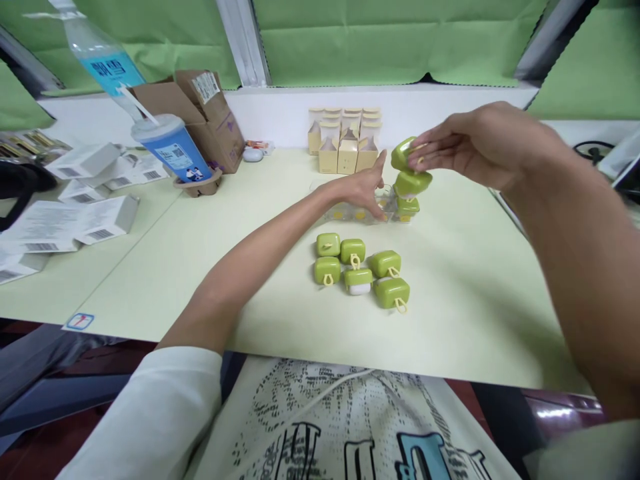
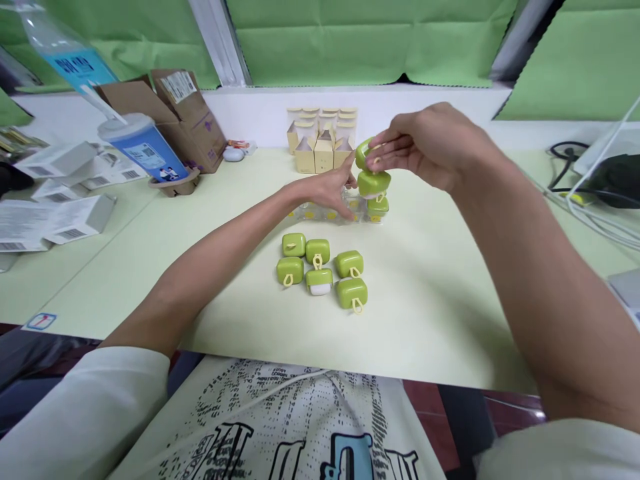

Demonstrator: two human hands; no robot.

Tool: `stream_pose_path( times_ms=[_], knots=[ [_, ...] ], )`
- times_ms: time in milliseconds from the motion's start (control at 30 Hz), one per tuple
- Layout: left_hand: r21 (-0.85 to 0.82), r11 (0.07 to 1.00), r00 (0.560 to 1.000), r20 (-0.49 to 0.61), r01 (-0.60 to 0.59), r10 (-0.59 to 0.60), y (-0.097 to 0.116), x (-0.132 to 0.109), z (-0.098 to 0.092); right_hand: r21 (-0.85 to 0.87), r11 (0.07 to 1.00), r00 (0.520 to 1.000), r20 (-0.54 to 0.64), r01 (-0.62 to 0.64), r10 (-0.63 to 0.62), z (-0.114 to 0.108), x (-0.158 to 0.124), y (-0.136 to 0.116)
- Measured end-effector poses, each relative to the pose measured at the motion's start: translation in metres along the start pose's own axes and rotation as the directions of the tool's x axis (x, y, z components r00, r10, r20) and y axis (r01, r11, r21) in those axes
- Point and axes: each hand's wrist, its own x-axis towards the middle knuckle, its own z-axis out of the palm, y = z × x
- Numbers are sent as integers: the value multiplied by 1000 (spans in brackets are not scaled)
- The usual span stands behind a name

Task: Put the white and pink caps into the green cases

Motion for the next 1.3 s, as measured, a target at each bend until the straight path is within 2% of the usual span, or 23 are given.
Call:
stream_pose_path(
  times_ms=[100, 300, 367, 467, 533, 567, 667, 700, 733, 833, 900, 1067, 1167, 1300],
  knots=[
    [55, 998, 996, 76, 32, -36, -7, 2, -1, -65, 997, 999, 28, -41, 43, -7, -30, 10],
    [106, 994, 995, 91, 41, -51, -12, 5, -4, -84, 977, 973, 110, -194, 203, -1, -85, 54],
    [127, 989, 990, 109, 70, -84, -8, 4, -6, -130, 965, 953, 169, -230, 250, -2, -96, 58],
    [179, 980, 986, 124, 88, -111, 3, 2, -8, -227, 932, 907, 254, -282, 337, -9, -103, 48],
    [206, 976, 989, 107, 76, -100, 11, 5, -6, -291, 916, 901, 252, -278, 353, -17, -96, 36],
    [215, 974, 991, 96, 71, -93, 15, 7, -3, -318, 915, 919, 222, -249, 327, -21, -88, 30],
    [240, 968, 992, 83, 72, -94, 24, 18, 10, -339, 934, 990, 42, -114, 137, -32, -50, 20],
    [244, 967, 992, 84, 75, -99, 27, 21, 14, -324, 940, 994, -11, -103, 106, -34, -35, 21],
    [243, 967, 991, 87, 81, -105, 29, 24, 18, -306, 943, 991, -31, -131, 127, -35, -20, 23],
    [227, 968, 986, 105, 103, -129, 34, 27, 26, -230, 941, 967, -9, -248, 253, -32, 14, 38],
    [239, 963, 983, 109, 120, -150, 36, 28, 28, -170, 942, 954, 25, -290, 298, -28, 26, 48],
    [252, 960, 988, 64, 122, -143, 31, 31, 31, -53, 942, 941, 49, -333, 335, -25, 36, 58],
    [224, 969, 993, 34, 106, -116, 24, 33, 35, -54, 931, 928, 72, -362, 365, -24, 44, 62],
    [211, 972, 994, -7, 105, -106, 13, 37, 40, -63, 946, 947, 34, -318, 321, -19, 50, 68]
  ],
)
